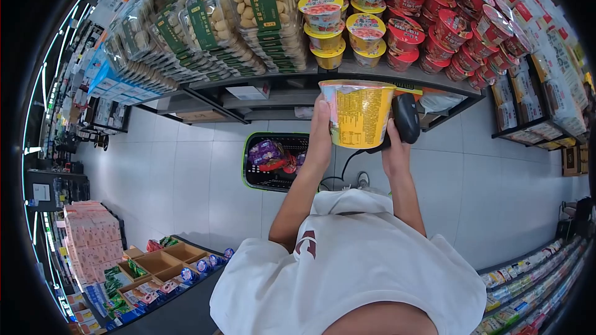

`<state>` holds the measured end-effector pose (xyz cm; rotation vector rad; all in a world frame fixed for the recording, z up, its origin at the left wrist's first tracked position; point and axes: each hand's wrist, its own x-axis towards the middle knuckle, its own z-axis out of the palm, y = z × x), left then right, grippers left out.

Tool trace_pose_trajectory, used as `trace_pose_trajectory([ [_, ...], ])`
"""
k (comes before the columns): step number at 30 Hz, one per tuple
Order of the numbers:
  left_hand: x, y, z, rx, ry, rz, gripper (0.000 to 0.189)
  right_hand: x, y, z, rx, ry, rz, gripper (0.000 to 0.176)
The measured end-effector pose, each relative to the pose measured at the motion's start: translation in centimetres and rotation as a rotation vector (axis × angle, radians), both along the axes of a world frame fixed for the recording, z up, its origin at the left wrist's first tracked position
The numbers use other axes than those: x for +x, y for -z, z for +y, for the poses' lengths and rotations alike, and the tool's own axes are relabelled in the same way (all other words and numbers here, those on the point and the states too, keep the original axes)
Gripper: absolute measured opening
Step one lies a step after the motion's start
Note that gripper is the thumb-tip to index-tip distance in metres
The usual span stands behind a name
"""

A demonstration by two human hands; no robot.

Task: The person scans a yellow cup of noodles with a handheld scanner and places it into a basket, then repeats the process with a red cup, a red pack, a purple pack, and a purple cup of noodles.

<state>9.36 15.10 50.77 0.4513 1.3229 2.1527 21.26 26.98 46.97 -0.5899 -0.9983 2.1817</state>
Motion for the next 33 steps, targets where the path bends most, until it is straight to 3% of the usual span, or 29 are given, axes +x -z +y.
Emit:
trace_pose_trajectory([
  [4, 0.7, -0.5, 0.2, -0.02, -0.009, 0.037, 0.058, 0.0, -0.3, 0.2, -0.093, 0.041, 0.004, 0.048],
  [8, 1.0, -1.0, 0.1, 0.023, 0.0, 0.073, 0.069, -0.1, -1.2, 0.4, -0.175, 0.039, -0.015, 0.047],
  [13, 1.6, -2.4, -0.8, -0.062, -0.087, 0.335, 0.085, -0.5, -1.9, -0.7, 0.019, 0.09, -0.033, 0.042],
  [16, 0.3, -2.7, -1.9, 0.005, 0.034, 0.089, 0.082, 0.3, -3.2, -0.7, 0.145, 0.051, -0.028, 0.043],
  [17, 0.1, -3.0, -2.1, 0.135, 0.085, -0.078, 0.08, 0.6, -3.7, -0.6, 0.176, 0.02, -0.024, 0.045],
  [23, 0.3, -0.6, -0.9, 0.457, 0.239, -0.247, 0.069, -0.3, -1.5, 0.0, -0.073, 0.035, 0.056, 0.042],
  [29, 0.0, -2.0, -0.6, 0.192, 0.088, -0.08, 0.06, -0.1, -2.0, 0.8, -0.039, 0.093, 0.053, 0.044],
  [33, 0.6, -2.3, -0.1, 0.083, 0.054, 0.091, 0.071, -0.1, -2.3, 1.1, 0.108, 0.102, -0.039, 0.038],
])
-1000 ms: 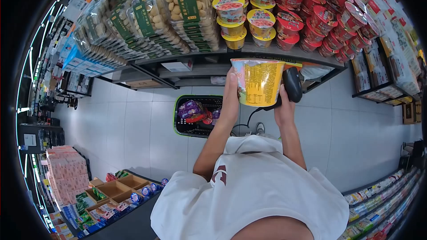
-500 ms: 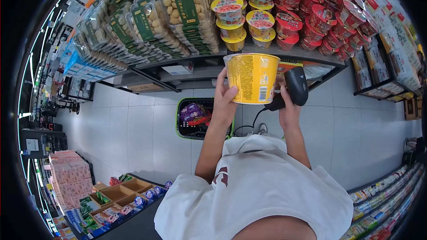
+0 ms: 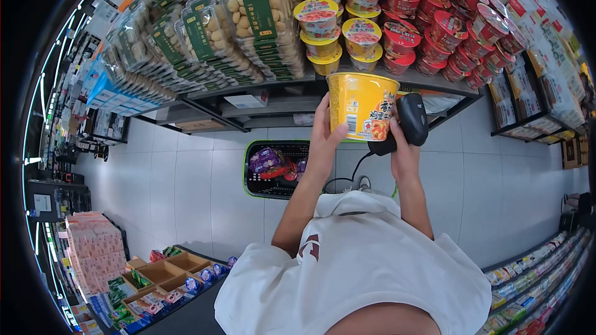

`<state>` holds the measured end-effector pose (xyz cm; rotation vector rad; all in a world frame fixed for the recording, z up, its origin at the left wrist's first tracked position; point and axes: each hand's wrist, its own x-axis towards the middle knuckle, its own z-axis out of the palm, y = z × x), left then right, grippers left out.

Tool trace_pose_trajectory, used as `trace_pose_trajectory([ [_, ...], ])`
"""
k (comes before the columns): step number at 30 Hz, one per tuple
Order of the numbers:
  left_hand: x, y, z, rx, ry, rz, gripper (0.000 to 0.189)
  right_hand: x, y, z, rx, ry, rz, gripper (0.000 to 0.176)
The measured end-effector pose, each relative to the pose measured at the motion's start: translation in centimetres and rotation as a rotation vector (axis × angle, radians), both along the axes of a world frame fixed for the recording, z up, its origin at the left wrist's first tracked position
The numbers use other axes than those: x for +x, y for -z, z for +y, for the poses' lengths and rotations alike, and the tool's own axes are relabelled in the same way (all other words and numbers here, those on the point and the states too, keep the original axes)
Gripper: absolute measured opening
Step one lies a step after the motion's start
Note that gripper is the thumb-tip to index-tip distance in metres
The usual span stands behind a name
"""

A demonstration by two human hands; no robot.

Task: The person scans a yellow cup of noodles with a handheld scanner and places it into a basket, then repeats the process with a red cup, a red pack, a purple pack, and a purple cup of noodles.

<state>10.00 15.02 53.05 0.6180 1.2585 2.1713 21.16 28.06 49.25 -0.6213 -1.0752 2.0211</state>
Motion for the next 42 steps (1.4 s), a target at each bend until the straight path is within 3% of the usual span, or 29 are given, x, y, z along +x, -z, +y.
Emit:
trace_pose_trajectory([
  [2, 0.3, 0.7, 0.0, -0.102, -0.043, 0.205, 0.08, 0.2, 0.0, -0.3, 0.084, 0.025, -0.057, 0.036],
  [5, -0.7, 1.2, -0.7, -0.097, 0.061, 0.062, 0.087, 0.8, -0.3, -0.9, 0.227, 0.04, -0.077, 0.034],
  [8, -1.3, 2.6, -1.6, 0.187, 0.221, -0.267, 0.084, 1.1, -0.5, -1.0, 0.166, -0.005, 0.012, 0.037],
  [11, 0.2, 3.4, -1.0, 0.396, 0.204, -0.617, 0.077, 0.6, -1.3, -1.7, 0.071, -0.042, 0.037, 0.036],
  [12, 0.4, 3.4, -0.6, 0.473, 0.264, -0.624, 0.067, 0.5, -1.2, -1.9, 0.071, -0.029, 0.028, 0.034],
  [19, 0.4, 3.1, -0.4, 0.283, 0.134, -0.37, 0.06, -0.1, -0.8, -0.9, 0.071, 0.001, 0.13, 0.032],
  [22, 0.0, 2.4, -0.3, 0.104, -0.204, 0.15, 0.066, 0.2, -2.1, -0.7, 0.037, -0.041, 0.131, 0.028],
  [25, -2.9, 2.1, -1.1, -0.054, -0.265, 0.732, 0.082, 0.7, -0.2, -0.6, 0.095, -0.012, -0.05, 0.028],
  [26, -3.0, 2.0, -1.2, -0.054, -0.184, 0.609, 0.094, 0.8, 0.3, -0.6, 0.129, -0.006, -0.077, 0.027],
  [28, -3.5, 0.8, -1.1, -0.011, -0.079, 0.43, 0.095, 0.7, 0.0, -0.7, 0.198, 0.007, -0.127, 0.026],
  [30, -3.9, 0.0, -1.1, -0.044, -0.032, 0.307, 0.094, 0.2, -1.6, -0.9, 0.246, -0.037, 0.036, 0.019],
  [37, -3.7, 3.0, -1.1, -0.107, 0.048, -0.009, 0.09, 0.7, -2.7, 1.7, 0.277, -0.216, 0.186, 0.015],
  [42, -4.2, 3.0, -2.0, 0.08, 0.221, -0.204, 0.088, 1.3, -2.4, 3.6, 0.219, -0.329, 0.277, 0.014],
])
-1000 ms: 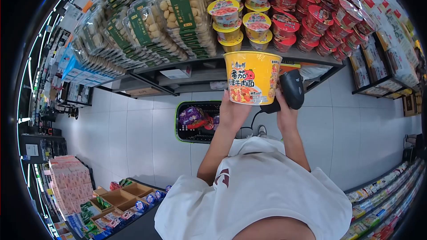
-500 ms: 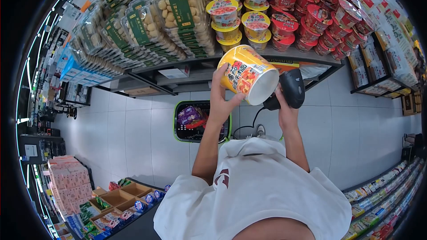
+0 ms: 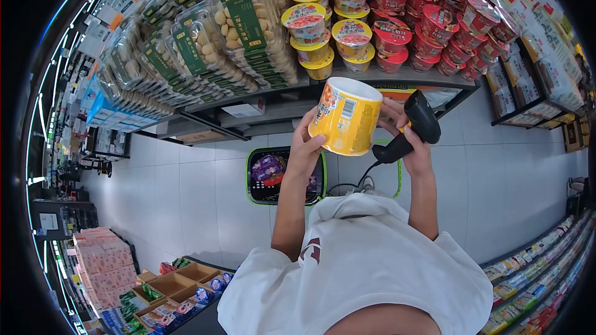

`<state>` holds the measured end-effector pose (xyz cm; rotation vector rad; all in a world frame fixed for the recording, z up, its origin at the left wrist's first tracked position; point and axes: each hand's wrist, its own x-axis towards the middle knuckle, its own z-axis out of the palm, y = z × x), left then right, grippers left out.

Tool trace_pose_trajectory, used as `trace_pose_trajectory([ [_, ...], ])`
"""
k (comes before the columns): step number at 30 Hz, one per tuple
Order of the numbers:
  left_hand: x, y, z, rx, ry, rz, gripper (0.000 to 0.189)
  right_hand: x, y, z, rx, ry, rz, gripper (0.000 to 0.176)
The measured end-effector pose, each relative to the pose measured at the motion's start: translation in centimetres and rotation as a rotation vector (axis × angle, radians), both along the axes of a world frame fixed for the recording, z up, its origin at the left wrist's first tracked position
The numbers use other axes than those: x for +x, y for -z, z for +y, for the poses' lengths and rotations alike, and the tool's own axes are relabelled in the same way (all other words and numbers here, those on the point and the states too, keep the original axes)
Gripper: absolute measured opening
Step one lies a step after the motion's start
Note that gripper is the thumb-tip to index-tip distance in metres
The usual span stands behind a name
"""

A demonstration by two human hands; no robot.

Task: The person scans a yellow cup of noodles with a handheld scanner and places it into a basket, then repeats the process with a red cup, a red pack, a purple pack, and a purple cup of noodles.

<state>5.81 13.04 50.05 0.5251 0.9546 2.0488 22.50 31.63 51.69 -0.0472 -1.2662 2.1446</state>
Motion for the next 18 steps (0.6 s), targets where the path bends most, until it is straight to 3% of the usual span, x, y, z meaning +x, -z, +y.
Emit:
trace_pose_trajectory([
  [4, 0.1, -1.2, 0.1, 0.107, 0.104, 0.058, 0.09, 0.3, 1.6, 0.4, 0.062, 0.093, -0.173, 0.035],
  [7, 0.4, -0.5, 1.3, -0.213, -0.195, 0.483, 0.09, 0.0, 0.8, -0.6, 0.07, 0.168, -0.223, 0.047],
  [11, -1.2, 2.6, 1.4, -0.016, -0.294, 0.728, 0.083, -0.3, 1.6, -1.7, 0.13, 0.246, -0.2, 0.057],
  [14, -1.5, 3.3, 1.9, 0.139, -0.298, 0.543, 0.078, -0.3, 4.1, -3.0, 0.093, 0.287, -0.155, 0.049],
  [18, -0.7, 2.1, 2.4, 0.273, -0.068, -0.315, 0.069, -0.4, 3.7, -5.5, 0.109, 0.111, -0.095, 0.052],
])
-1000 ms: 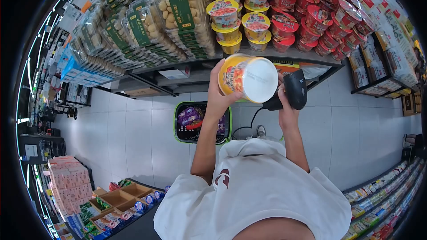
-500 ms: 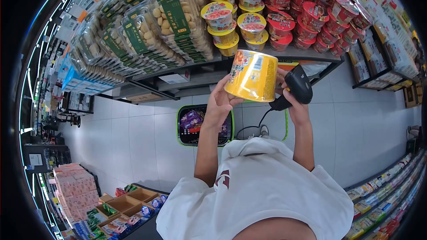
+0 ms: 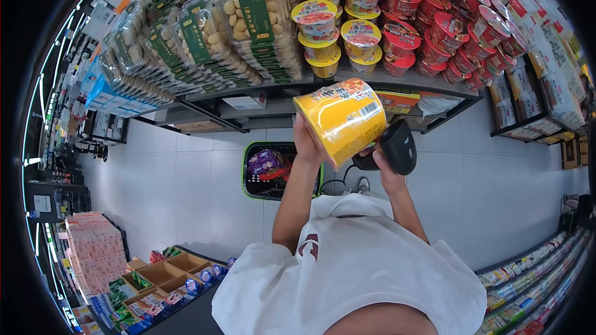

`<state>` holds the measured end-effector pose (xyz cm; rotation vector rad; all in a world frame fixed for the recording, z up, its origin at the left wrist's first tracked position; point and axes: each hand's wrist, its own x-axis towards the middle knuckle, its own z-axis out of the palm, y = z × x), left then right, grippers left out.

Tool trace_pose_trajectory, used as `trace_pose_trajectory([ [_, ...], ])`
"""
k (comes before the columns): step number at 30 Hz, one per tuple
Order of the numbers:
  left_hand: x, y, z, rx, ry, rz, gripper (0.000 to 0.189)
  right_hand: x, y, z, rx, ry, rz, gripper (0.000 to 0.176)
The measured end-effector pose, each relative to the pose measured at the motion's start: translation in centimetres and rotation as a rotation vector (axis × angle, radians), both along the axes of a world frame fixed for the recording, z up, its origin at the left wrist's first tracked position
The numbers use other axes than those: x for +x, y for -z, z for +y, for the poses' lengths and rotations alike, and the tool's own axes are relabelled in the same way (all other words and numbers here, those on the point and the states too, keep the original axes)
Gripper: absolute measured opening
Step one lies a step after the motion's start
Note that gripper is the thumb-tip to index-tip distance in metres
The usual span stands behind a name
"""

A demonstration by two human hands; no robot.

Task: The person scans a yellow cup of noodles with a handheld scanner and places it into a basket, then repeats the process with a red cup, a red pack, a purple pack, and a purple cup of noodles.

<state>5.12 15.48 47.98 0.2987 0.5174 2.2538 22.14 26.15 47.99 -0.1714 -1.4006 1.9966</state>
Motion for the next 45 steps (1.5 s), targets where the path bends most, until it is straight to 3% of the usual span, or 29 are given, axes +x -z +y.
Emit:
trace_pose_trajectory([
  [2, -0.6, 1.1, 0.1, 0.079, 0.078, -0.19, 0.067, 0.0, -0.7, -0.8, 0.029, 0.003, -0.063, 0.051],
  [5, -2.3, 3.8, 0.0, 0.164, 0.112, -0.262, 0.064, -0.3, -1.8, -1.6, 0.065, -0.029, -0.102, 0.043],
  [10, -7.0, 3.5, -2.1, 0.057, 0.005, -0.013, 0.064, 1.9, -3.6, -1.8, -0.056, -0.206, -0.439, 0.027],
  [14, -9.2, 0.8, -3.4, 0.127, 0.039, 0.215, 0.076, 2.2, -6.2, -3.1, -0.086, -0.293, -0.454, 0.022],
  [20, -10.3, 1.3, -4.1, 0.229, 0.114, 0.272, 0.086, 2.0, -5.4, -2.4, -0.062, -0.314, -0.4, 0.024],
  [23, -7.5, 0.4, -2.9, 0.166, 0.171, -0.063, 0.087, 1.2, -5.5, -2.2, -0.087, -0.214, -0.348, 0.029],
  [24, -6.4, -0.2, -1.8, 0.412, 0.309, -0.013, 0.081, 0.7, -4.1, -1.5, -0.058, -0.201, -0.328, 0.032],
  [27, -4.1, 2.3, 1.0, 0.626, 0.17, -0.227, 0.074, -2.2, -3.6, -1.4, -0.398, -0.083, -0.287, 0.033],
  [28, -2.5, 1.7, 1.1, 0.588, 0.149, -0.303, 0.062, -2.7, -2.8, -1.2, -0.499, -0.107, -0.262, 0.035],
  [31, 1.2, 3.0, 2.6, -0.157, -0.237, -0.204, 0.06, -2.8, -1.0, -1.7, -0.557, 0.016, -0.26, 0.035],
  [33, 1.9, 1.9, 2.4, -0.141, -0.318, -0.228, 0.066, -2.3, -1.3, -1.6, -0.495, 0.036, -0.205, 0.043],
  [38, 1.0, -0.2, 0.8, 0.138, -0.034, -0.214, 0.063, -2.3, -1.2, -1.1, -0.258, 0.059, -0.13, 0.038],
  [41, 0.5, -0.7, 1.6, -0.008, -0.095, -0.132, 0.062, -2.4, -1.5, -1.2, -0.177, 0.108, -0.113, 0.035],
  [45, -0.4, -2.3, 1.3, -0.139, 0.014, -0.083, 0.056, -1.9, -1.2, -1.2, -0.087, 0.215, -0.104, 0.041],
])
